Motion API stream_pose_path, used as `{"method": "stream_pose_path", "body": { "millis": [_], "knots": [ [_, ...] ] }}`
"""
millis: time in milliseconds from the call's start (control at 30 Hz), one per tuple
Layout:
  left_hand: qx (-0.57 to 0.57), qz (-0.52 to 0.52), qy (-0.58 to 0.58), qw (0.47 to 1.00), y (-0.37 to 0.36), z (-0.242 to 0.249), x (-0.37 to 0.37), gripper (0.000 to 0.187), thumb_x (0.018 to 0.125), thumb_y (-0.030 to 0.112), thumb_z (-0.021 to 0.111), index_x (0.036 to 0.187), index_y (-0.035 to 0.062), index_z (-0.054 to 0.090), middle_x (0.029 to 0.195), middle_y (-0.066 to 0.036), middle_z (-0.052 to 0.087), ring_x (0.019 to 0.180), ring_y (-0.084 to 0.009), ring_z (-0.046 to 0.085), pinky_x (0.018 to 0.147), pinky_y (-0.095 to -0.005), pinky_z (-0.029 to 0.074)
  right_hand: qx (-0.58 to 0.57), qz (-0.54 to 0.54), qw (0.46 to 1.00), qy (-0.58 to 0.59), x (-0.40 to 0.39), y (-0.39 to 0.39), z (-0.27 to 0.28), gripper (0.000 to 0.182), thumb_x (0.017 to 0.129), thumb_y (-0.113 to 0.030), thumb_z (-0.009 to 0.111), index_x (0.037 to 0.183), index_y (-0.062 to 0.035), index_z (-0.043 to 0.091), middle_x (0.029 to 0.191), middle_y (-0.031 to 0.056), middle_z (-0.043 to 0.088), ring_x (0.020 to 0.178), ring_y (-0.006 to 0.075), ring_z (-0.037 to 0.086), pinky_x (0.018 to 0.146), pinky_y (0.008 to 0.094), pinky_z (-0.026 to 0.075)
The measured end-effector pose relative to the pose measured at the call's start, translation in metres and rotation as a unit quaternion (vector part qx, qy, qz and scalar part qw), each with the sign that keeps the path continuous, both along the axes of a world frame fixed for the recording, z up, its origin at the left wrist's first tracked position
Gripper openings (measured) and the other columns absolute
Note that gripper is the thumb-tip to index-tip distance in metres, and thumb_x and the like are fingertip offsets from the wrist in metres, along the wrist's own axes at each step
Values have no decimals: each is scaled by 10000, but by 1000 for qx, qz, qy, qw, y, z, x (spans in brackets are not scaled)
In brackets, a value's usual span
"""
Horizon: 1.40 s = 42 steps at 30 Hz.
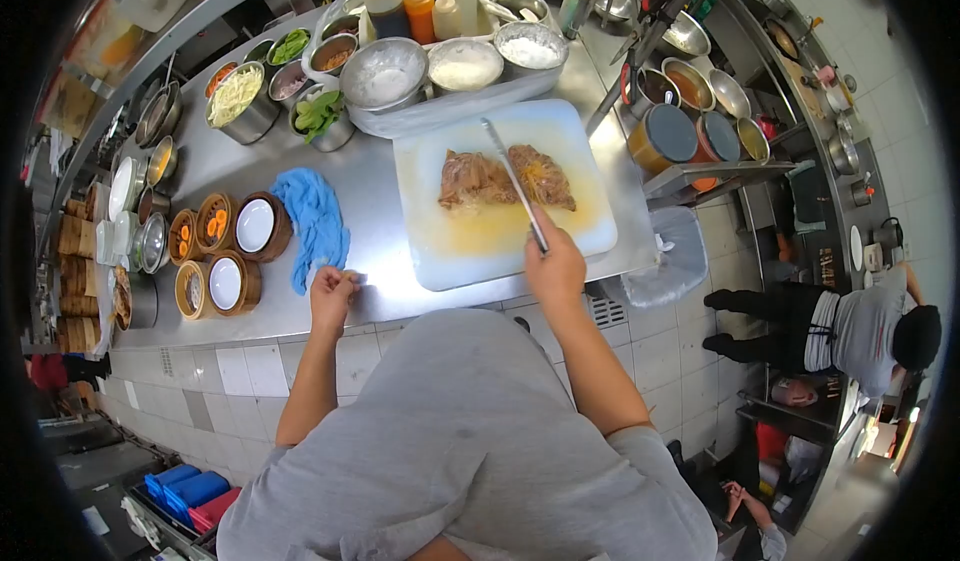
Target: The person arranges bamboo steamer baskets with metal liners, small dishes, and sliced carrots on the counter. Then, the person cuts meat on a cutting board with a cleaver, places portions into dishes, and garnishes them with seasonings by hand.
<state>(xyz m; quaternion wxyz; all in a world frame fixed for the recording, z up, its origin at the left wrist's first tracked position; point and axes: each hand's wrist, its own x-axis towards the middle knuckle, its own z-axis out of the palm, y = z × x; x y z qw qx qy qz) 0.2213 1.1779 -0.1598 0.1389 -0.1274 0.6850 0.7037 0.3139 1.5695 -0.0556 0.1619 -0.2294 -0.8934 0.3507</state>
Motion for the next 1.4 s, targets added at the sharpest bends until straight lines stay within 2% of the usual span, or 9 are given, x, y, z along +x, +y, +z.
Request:
{"method": "stream_pose_path", "body": {
  "millis": [133,367,600,833,933,1000,1133,1233,1400],
  "knots": [
    [-36,11,11,999,14,14,-2,275,899,-40,663,1131,63,559,985,-63,698,785,-91,613,631,-235,466,-67,-44,987,141,-3,55,-19,488,960,-189,700,1442,-261,672,1019,141,719,923,368,702,813,467,561],
    [-73,-95,22,993,35,21,-7,285,923,14,642,1206,51,640,990,-23,664,796,-91,592,622,-233,442,187,-107,975,-61,-32,151,-54,460,909,-202,761,1339,-361,733,958,102,634,959,320,665,812,446,552],
    [195,17,-109,975,131,59,-29,353,1042,308,667,1221,6,628,1016,-50,666,930,-179,646,843,-312,544,194,58,970,133,-33,78,-29,650,832,-413,833,1424,-200,669,1504,225,542,1377,439,493,1139,538,417],
    [355,-408,-101,835,276,178,39,1000,1044,767,336,1616,-53,316,1652,-197,408,1515,-292,421,1243,-451,357,105,232,905,341,-3,47,4,492,837,-249,788,1294,-89,703,1284,198,650,1157,410,633,990,505,524],
    [383,-476,-94,786,286,181,37,932,1051,663,502,1631,-39,302,1667,-186,397,1550,-295,374,1263,-477,328,164,119,895,396,32,124,2,179,915,-70,673,1078,-6,710,1014,190,696,930,382,663,834,486,543],
    [116,-602,60,788,286,176,27,960,967,489,747,1665,29,276,1693,-217,351,1595,-377,281,1297,-488,268,181,-30,926,331,58,180,3,132,1006,-85,615,1070,-6,699,1006,176,686,936,389,637,862,472,520],
    [-449,-421,305,727,285,135,-26,1133,777,365,923,1684,183,269,1759,-232,123,1599,-534,123,1234,-681,279,348,-270,884,-155,111,261,-70,722,964,-376,766,1550,-57,488,1477,273,542,1429,429,468,1182,509,394],
    [-520,-390,207,731,280,97,-77,1270,657,419,983,1686,310,247,1775,-213,-69,1580,-590,86,1102,-844,323,101,-178,978,28,122,240,-75,637,987,-318,750,1515,-43,524,1431,269,573,1372,438,516,1148,493,429],
    [-514,-442,227,699,285,83,-100,1050,641,376,972,1566,340,478,1702,-197,227,1477,-545,312,1076,-745,455,7,299,954,-14,66,118,-69,748,894,-185,833,1544,-42,493,1484,248,549,1324,461,532,1150,505,425]
  ]
}}
